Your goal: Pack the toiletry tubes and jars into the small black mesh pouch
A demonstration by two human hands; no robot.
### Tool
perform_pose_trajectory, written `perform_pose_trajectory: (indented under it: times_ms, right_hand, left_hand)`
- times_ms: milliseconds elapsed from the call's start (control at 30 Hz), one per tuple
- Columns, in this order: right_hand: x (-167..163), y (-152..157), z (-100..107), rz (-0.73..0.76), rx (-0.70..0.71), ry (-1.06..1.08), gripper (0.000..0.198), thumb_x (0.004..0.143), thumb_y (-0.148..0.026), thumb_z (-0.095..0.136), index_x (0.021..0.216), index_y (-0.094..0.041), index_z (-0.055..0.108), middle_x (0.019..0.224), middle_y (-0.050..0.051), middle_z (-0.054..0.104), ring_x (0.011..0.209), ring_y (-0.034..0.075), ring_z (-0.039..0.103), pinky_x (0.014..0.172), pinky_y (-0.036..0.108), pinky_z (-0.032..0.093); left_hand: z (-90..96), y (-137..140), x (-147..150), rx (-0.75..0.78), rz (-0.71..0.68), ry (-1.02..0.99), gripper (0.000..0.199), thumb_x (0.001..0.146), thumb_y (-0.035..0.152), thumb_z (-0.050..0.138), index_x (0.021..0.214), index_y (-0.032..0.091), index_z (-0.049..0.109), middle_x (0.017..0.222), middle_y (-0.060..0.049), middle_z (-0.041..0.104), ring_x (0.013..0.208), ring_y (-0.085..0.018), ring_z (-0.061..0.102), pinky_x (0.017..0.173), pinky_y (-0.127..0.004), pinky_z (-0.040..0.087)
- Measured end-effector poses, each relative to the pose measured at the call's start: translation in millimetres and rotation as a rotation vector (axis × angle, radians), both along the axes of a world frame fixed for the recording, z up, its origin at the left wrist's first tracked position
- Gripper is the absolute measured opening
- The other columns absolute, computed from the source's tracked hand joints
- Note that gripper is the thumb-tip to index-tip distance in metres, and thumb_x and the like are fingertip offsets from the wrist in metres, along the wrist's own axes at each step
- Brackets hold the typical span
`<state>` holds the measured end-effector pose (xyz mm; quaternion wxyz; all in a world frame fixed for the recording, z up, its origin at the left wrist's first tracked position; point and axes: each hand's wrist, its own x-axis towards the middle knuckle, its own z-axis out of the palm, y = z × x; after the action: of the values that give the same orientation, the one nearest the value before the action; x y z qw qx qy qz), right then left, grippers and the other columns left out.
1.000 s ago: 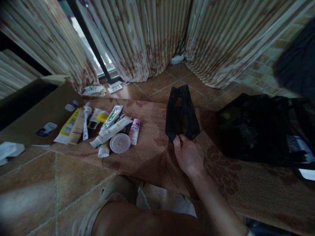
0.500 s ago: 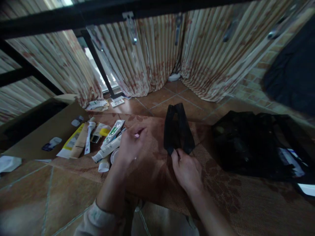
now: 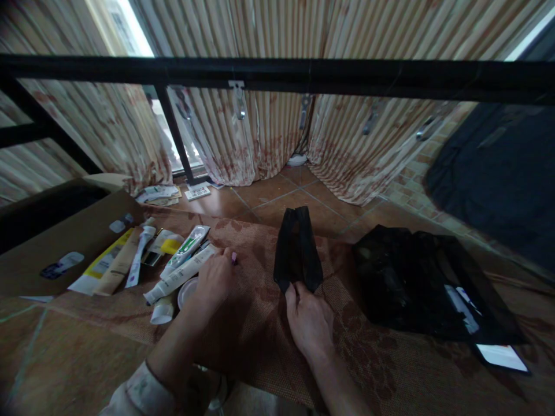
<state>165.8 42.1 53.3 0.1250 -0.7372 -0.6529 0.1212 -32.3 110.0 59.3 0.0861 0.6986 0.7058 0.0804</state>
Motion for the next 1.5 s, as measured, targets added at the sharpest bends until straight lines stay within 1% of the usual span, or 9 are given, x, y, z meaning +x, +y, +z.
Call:
perform_pose_trajectory:
  times_ms: [233,400,500,667,800,900,1000,1100,1500]
  right_hand:
    - [-0.8,0.8,0.0,0.009,0.011,-0.014,0.037,0.096,-0.034,0.032,0.091,-0.021,0.067,0.074,0.006,0.069,0.067,0.017,0.062,0.058,0.024,0.034]
    - [-1.0,0.6,0.2,-0.006,0.013,0.013,0.035,0.096,-0.033,0.033,0.094,-0.022,0.067,0.075,0.005,0.07,0.07,0.017,0.064,0.06,0.024,0.034]
    - [-1.5,0.4,0.6,-0.019,-0.003,0.024,0.035,0.096,-0.034,0.034,0.091,-0.022,0.066,0.076,0.005,0.07,0.068,0.017,0.064,0.06,0.025,0.033]
    - [-2.0,0.3,0.9,-0.017,-0.002,0.013,0.035,0.096,-0.034,0.033,0.09,-0.022,0.066,0.076,0.005,0.07,0.068,0.017,0.063,0.059,0.025,0.032]
    - [-1.3,1.1,-1.1,-0.019,-0.002,0.008,0.034,0.096,-0.033,0.034,0.091,-0.022,0.066,0.076,0.005,0.07,0.069,0.017,0.064,0.058,0.025,0.032]
    - [-1.2,1.7,-3.9,-0.006,0.014,0.003,0.033,0.095,-0.032,0.035,0.09,-0.022,0.066,0.074,0.005,0.069,0.067,0.016,0.063,0.058,0.024,0.031]
    - [-2.0,1.4,-5.9,-0.009,0.028,-0.006,0.034,0.095,-0.032,0.035,0.086,-0.021,0.066,0.072,0.005,0.069,0.063,0.015,0.062,0.057,0.025,0.029]
    - [-3.1,0.5,-6.7,-0.002,0.031,-0.001,0.034,0.095,-0.032,0.035,0.086,-0.022,0.066,0.07,0.005,0.069,0.061,0.015,0.061,0.057,0.025,0.028]
    - [-2.6,-2.4,-7.0,-0.002,0.049,0.0,0.034,0.095,-0.033,0.035,0.096,-0.022,0.068,0.073,0.005,0.07,0.066,0.017,0.063,0.059,0.025,0.03]
  left_hand:
    - [-11.3,-0.2,13.0,-0.074,0.01,0.055,0.034,0.082,0.015,0.047,0.115,0.014,0.049,0.105,-0.016,0.062,0.097,-0.025,0.06,0.082,-0.034,0.045]
    - [-9.1,1.4,16.1,-0.04,-0.054,-0.145,0.042,0.074,0.012,0.053,0.116,0.017,0.051,0.1,-0.013,0.065,0.097,-0.027,0.061,0.081,-0.035,0.045]
    - [-7.2,6.0,16.2,0.033,-0.092,-0.442,0.05,0.072,0.01,0.053,0.121,0.018,0.051,0.103,-0.01,0.065,0.096,-0.024,0.061,0.085,-0.034,0.045]
    - [1.0,12.2,18.1,0.04,-0.093,-1.178,0.038,0.073,0.021,0.059,0.11,0.017,0.059,0.099,-0.004,0.066,0.091,-0.018,0.06,0.085,-0.031,0.046]
    - [19.3,7.1,18.4,-0.206,-0.007,-1.812,0.041,0.075,0.027,0.06,0.115,0.016,0.058,0.101,-0.008,0.068,0.086,-0.02,0.064,0.081,-0.033,0.05]
    - [31.0,0.3,20.5,-0.415,0.006,-2.048,0.039,0.084,0.03,0.048,0.118,0.014,0.057,0.104,-0.012,0.068,0.082,-0.021,0.066,0.076,-0.036,0.054]
    - [33.9,-4.4,26.7,-0.524,0.023,-2.177,0.037,0.088,0.028,0.042,0.119,0.014,0.056,0.101,-0.011,0.069,0.074,-0.018,0.066,0.071,-0.033,0.056]
    - [30.6,-6.2,33.3,-0.568,0.054,-2.254,0.035,0.088,0.025,0.044,0.118,0.014,0.057,0.099,-0.01,0.069,0.07,-0.015,0.066,0.068,-0.028,0.056]
    - [19.9,-3.9,41.9,-0.443,0.174,-2.303,0.028,0.083,0.02,0.056,0.109,0.015,0.061,0.102,-0.007,0.069,0.074,-0.016,0.067,0.067,-0.027,0.056]
